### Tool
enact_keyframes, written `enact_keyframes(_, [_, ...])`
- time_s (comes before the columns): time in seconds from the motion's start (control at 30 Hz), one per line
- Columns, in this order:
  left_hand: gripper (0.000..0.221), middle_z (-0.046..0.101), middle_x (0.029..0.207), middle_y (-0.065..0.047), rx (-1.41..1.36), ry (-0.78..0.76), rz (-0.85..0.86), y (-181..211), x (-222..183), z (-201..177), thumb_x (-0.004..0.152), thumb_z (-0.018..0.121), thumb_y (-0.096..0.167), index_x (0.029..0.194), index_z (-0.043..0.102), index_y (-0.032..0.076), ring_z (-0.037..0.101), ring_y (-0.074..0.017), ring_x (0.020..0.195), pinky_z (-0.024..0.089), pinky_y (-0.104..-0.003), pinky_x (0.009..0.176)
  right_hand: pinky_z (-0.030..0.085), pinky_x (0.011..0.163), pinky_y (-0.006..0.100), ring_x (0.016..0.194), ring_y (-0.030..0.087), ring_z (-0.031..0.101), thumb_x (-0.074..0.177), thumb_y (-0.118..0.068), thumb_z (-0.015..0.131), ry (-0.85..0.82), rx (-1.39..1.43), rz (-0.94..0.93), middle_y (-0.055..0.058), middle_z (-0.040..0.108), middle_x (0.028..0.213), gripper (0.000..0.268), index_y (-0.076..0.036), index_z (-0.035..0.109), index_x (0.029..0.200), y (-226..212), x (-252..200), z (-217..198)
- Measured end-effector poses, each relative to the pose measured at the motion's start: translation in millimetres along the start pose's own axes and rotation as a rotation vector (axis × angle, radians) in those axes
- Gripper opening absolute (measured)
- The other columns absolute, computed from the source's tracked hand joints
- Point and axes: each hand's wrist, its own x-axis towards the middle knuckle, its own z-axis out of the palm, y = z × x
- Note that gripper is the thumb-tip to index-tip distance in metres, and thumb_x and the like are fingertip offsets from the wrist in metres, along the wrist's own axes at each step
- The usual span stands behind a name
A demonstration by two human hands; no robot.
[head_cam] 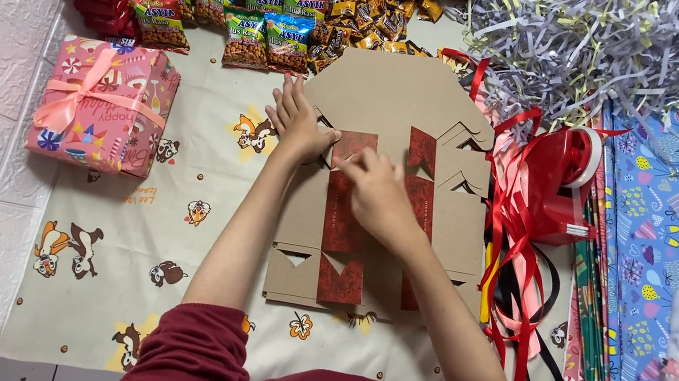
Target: Assembling a decorative cardboard structure by applying adhesive strips and folding, likely for a snack-based gift arrangement.
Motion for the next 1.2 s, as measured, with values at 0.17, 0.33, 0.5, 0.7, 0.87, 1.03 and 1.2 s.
enact_keyframes(0.17, [0.116, -0.009, 0.155, -0.017, -0.015, 0.000, 0.024, 3, -5, -4, 0.070, 0.084, 0.027, 0.149, 0.000, 0.011, -0.011, -0.0453, 0.141, -0.012, -0.060, 0.112, 0.041, 0.091, 0.036, 0.101, 0.023, 0.054, 0.073, 0.012, 0.042, 0.369, 0.421, 0.159, 0.001, 0.057, 0.097, 0.055, -0.019, 0.068, 0.110, 21, -19, -39])
enact_keyframes(0.33, [0.113, -0.008, 0.154, -0.018, 0.015, 0.007, 0.048, 13, -17, -7, 0.073, 0.082, 0.026, 0.149, 0.001, 0.011, -0.010, -0.0472, 0.140, -0.010, -0.061, 0.113, 0.029, 0.108, 0.054, 0.132, 0.039, 0.037, 0.080, 0.010, 0.039, 0.420, 0.459, 0.247, 0.018, 0.045, 0.138, 0.056, -0.006, 0.051, 0.133, 63, -13, 10])
enact_keyframes(0.5, [0.103, -0.010, 0.157, -0.017, 0.360, 0.301, 0.289, 24, -46, 5, 0.082, 0.077, 0.019, 0.153, 0.003, 0.007, -0.017, -0.0475, 0.138, -0.004, -0.067, 0.109, 0.014, 0.116, 0.049, 0.135, 0.025, 0.038, 0.092, -0.006, 0.049, 0.234, 0.163, 0.252, 0.005, 0.054, 0.136, 0.036, -0.015, 0.061, 0.124, 63, -16, 39])
enact_keyframes(0.7, [0.031, 0.045, 0.134, -0.010, 0.024, 0.376, 0.819, 30, -62, 49, 0.096, 0.046, 0.022, 0.124, 0.052, 0.010, 0.030, -0.0384, 0.136, 0.026, -0.047, 0.113, 0.020, 0.116, 0.043, 0.132, 0.021, 0.042, 0.091, -0.001, 0.045, 0.279, 0.207, 0.233, 0.004, 0.055, 0.134, 0.040, -0.014, 0.058, 0.127, 60, -23, 46])
enact_keyframes(0.87, [0.041, 0.049, 0.133, -0.006, 0.084, 0.254, 0.945, 32, -71, 80, 0.089, 0.048, 0.012, 0.129, 0.049, 0.012, 0.041, -0.0298, 0.132, 0.032, -0.040, 0.112, 0.036, 0.108, 0.041, 0.119, 0.026, 0.053, 0.077, 0.013, 0.034, 0.324, 0.476, 0.358, 0.009, 0.060, 0.117, 0.050, -0.006, 0.056, 0.118, 78, -29, 37])
enact_keyframes(1.03, [0.074, 0.029, 0.151, -0.017, 0.300, 0.021, 0.963, 32, -80, 82, 0.079, 0.050, 0.014, 0.148, 0.024, 0.005, 0.028, -0.0312, 0.140, 0.021, -0.043, 0.116, 0.046, 0.098, 0.038, 0.109, 0.024, 0.057, 0.072, 0.014, 0.035, 0.355, 0.642, 0.465, 0.005, 0.059, 0.107, 0.050, -0.011, 0.062, 0.107, 90, -25, 4])
enact_keyframes(1.2, [0.055, 0.039, 0.145, -0.015, 0.181, -0.073, 0.955, 37, -84, 69, 0.090, 0.037, 0.005, 0.145, 0.032, 0.004, 0.037, -0.0286, 0.136, 0.022, -0.041, 0.116, 0.038, 0.091, 0.044, 0.106, 0.034, 0.048, 0.080, 0.005, 0.048, 0.425, 0.206, 0.456, 0.013, 0.053, 0.119, 0.042, -0.007, 0.058, 0.119, 127, -13, -2])
